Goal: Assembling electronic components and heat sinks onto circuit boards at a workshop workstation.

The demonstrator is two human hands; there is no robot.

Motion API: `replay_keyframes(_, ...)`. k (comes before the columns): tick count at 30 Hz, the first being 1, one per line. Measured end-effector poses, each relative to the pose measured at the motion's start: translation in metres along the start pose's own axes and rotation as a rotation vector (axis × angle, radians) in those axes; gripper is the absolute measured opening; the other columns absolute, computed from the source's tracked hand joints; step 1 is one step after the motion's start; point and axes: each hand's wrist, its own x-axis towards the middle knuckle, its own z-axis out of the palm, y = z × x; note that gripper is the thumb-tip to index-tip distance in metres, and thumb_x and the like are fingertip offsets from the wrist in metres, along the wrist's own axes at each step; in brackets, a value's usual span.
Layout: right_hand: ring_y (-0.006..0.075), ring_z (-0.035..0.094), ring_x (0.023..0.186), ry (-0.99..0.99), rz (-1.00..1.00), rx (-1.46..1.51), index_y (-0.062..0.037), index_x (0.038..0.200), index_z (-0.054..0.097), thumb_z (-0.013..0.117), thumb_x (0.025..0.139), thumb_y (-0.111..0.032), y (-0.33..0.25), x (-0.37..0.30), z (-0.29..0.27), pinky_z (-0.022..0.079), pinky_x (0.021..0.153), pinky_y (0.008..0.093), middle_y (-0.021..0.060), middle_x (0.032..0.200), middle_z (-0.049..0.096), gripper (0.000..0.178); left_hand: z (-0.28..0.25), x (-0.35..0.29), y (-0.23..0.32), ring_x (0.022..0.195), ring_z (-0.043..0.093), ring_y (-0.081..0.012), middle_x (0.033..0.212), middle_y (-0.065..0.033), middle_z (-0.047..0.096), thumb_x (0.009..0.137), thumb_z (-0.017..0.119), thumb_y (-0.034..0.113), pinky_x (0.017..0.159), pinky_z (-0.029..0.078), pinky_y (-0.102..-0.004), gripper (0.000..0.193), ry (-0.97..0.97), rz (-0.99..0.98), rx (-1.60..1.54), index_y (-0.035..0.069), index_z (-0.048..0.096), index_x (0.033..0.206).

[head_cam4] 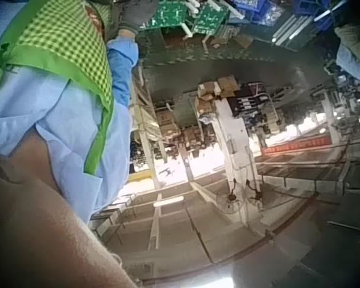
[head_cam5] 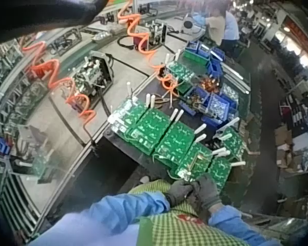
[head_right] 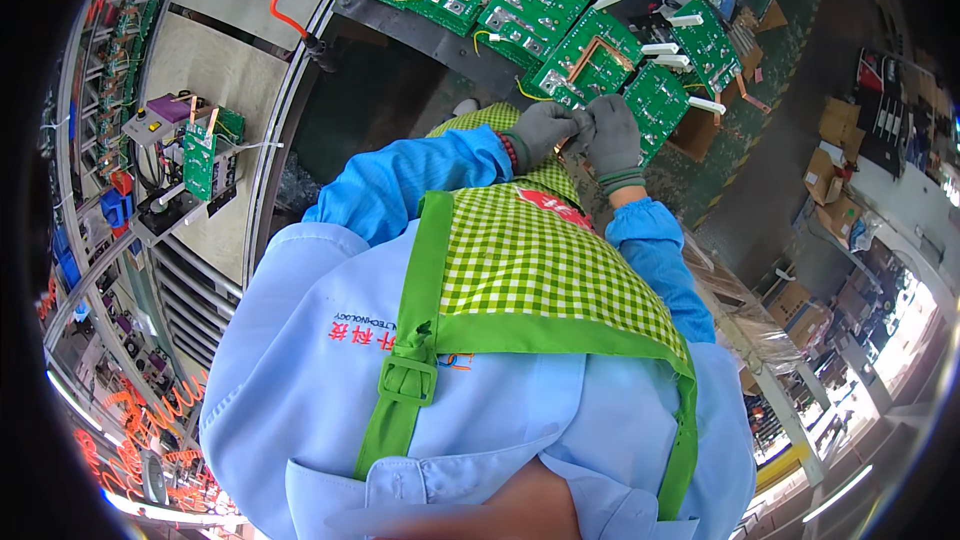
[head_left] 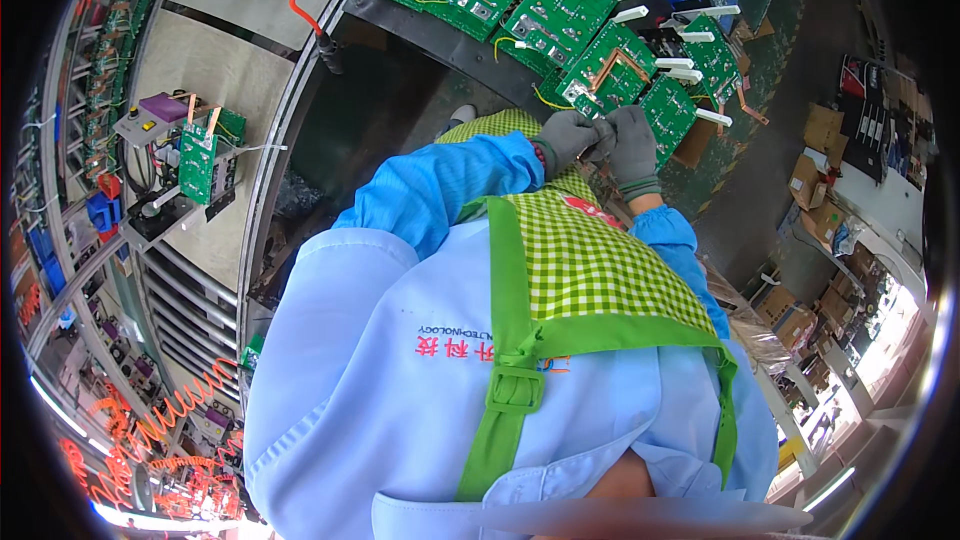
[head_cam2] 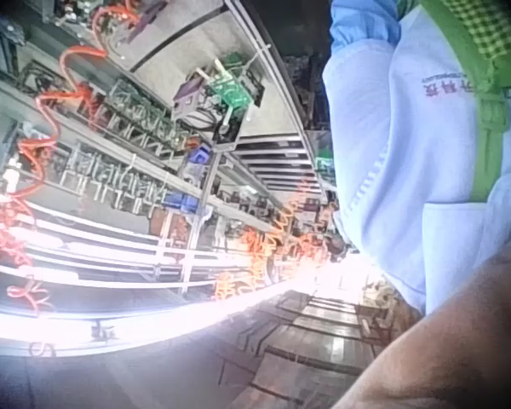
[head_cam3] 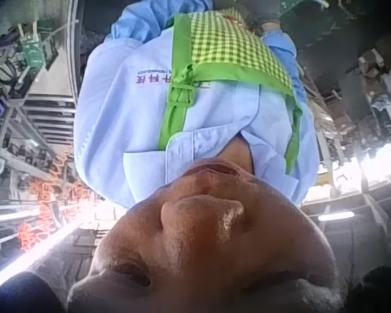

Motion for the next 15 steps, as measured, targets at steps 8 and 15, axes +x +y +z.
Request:
replay_keyframes(8,0.0318,0.056,0.073,-0.038,0.157,0.160,-0.0054,0.084,0.057,0.066,0.078,-0.022,-0.011,-0.001,-0.016,0.047,0.064,0.0399,0.0135,0.086,0.052,0.020,0.000,-0.008,0.005,0.076,0.062,-0.0139,0.087,-0.0100,0.067,0.081,0.065,0.009,0.069,0.050,-0.0278,0.020,-0.025,-0.034,-0.099,-0.005,0.063,0.095)
replay_keyframes(15,0.0317,0.057,0.077,-0.004,0.166,0.082,-0.0072,0.084,0.060,0.065,0.079,-0.021,-0.012,-0.003,-0.004,0.047,0.066,0.0401,0.0132,0.090,0.055,0.016,-0.004,0.000,-0.010,0.072,0.061,-0.0139,0.083,-0.0093,0.066,0.081,0.068,0.017,0.065,0.049,-0.0285,0.023,-0.012,-0.047,-0.023,-0.004,0.064,0.090)
